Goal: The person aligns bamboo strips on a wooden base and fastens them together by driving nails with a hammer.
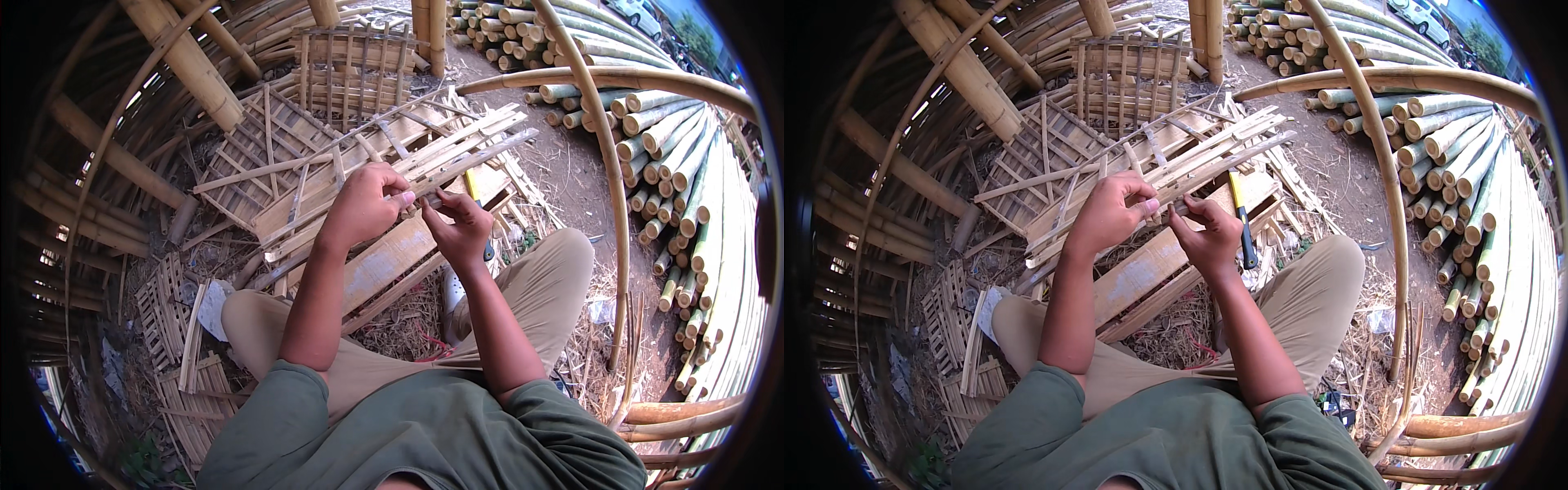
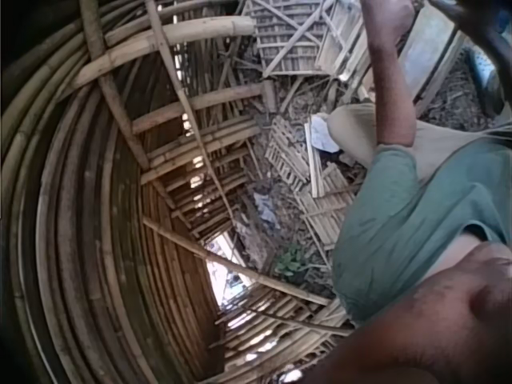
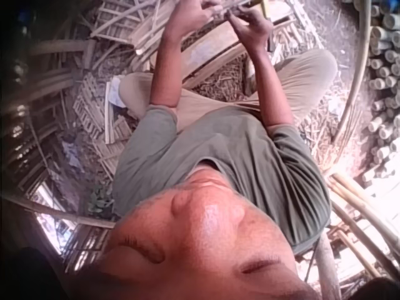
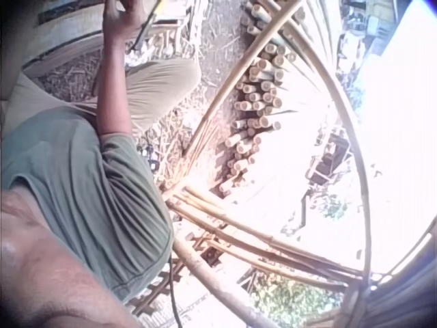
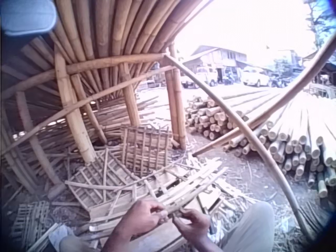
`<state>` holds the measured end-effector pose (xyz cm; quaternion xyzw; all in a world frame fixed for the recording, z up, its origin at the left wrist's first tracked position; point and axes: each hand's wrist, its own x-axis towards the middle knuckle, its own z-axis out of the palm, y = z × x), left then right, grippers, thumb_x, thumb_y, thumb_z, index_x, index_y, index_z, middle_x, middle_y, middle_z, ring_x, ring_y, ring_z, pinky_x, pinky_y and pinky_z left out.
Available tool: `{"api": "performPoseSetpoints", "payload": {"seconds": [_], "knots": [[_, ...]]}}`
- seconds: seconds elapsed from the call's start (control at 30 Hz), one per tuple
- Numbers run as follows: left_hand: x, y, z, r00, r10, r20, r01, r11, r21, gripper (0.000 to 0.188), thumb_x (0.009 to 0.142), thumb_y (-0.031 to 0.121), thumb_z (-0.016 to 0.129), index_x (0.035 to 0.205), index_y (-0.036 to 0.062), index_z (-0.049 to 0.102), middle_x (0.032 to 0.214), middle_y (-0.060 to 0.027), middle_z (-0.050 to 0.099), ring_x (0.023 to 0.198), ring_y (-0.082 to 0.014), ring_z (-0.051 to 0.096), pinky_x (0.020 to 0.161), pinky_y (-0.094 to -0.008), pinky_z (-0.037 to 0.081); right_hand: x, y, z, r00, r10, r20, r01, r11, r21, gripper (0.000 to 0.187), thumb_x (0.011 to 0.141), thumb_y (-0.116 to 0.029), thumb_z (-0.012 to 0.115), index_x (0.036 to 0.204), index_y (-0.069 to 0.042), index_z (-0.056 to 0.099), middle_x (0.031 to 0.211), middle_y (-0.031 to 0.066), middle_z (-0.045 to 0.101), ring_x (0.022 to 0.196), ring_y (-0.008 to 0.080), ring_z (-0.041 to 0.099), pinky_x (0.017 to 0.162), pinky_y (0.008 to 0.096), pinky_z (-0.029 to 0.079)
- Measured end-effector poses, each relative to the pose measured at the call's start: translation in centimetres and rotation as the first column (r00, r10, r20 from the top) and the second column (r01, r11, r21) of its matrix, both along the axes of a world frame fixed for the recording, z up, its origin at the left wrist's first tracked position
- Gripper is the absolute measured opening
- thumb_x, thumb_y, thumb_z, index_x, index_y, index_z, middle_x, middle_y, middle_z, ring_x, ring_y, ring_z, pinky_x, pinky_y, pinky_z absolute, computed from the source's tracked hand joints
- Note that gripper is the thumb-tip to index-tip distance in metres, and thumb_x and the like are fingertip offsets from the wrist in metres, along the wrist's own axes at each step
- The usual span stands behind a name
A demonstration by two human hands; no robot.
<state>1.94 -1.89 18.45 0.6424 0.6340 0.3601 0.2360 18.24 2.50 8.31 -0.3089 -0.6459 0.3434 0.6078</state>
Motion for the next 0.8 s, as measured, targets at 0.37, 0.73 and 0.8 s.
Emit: {"api": "performPoseSetpoints", "payload": {"seconds": [0.37, 0.73, 0.8], "knots": [[1.5, 0.3, -1.0, 1.000, 0.024, 0.006, -0.024, 1.000, 0.015, 0.016, 0.080, 0.011, 0.075, 0.088, -0.0023, 0.073, 0.089, -0.0152, 0.068, 0.081, -0.0284, 0.066, 0.079, -0.0374, 0.052, 0.8, 0.2, -1.4, 0.997, -0.002, -0.081, -0.005, 0.997, -0.083, 0.022, 0.078, -0.003, 0.083, 0.092, 0.007, 0.068, 0.090, 0.0144, 0.075, 0.085, 0.0159, 0.074, 0.074, 0.0261, 0.060], [2.7, 0.5, -2.3, 0.997, 0.033, -0.068, -0.030, 0.999, 0.037, 0.018, 0.078, 0.014, 0.078, 0.085, -0.0017, 0.073, 0.085, -0.0167, 0.066, 0.079, -0.0309, 0.065, 0.075, -0.0396, 0.051, 3.8, 0.8, -2.3, 0.988, 0.150, 0.026, -0.146, 0.982, -0.121, 0.027, 0.080, -0.003, 0.082, 0.101, 0.007, 0.068, 0.094, 0.0141, 0.075, 0.089, 0.0172, 0.074, 0.076, 0.0269, 0.060], [3.0, 0.4, -2.7, 0.994, 0.042, -0.105, -0.043, 0.999, -0.009, 0.017, 0.078, 0.009, 0.078, 0.088, -0.0037, 0.072, 0.084, -0.0137, 0.066, 0.078, -0.0239, 0.064, 0.073, -0.0361, 0.051, 5.0, 1.0, -1.7, 0.962, 0.205, 0.181, -0.186, 0.976, -0.117, 0.027, 0.081, -0.003, 0.081, 0.103, 0.005, 0.068, 0.093, 0.0125, 0.075, 0.089, 0.0176, 0.074, 0.075, 0.0282, 0.061]]}}
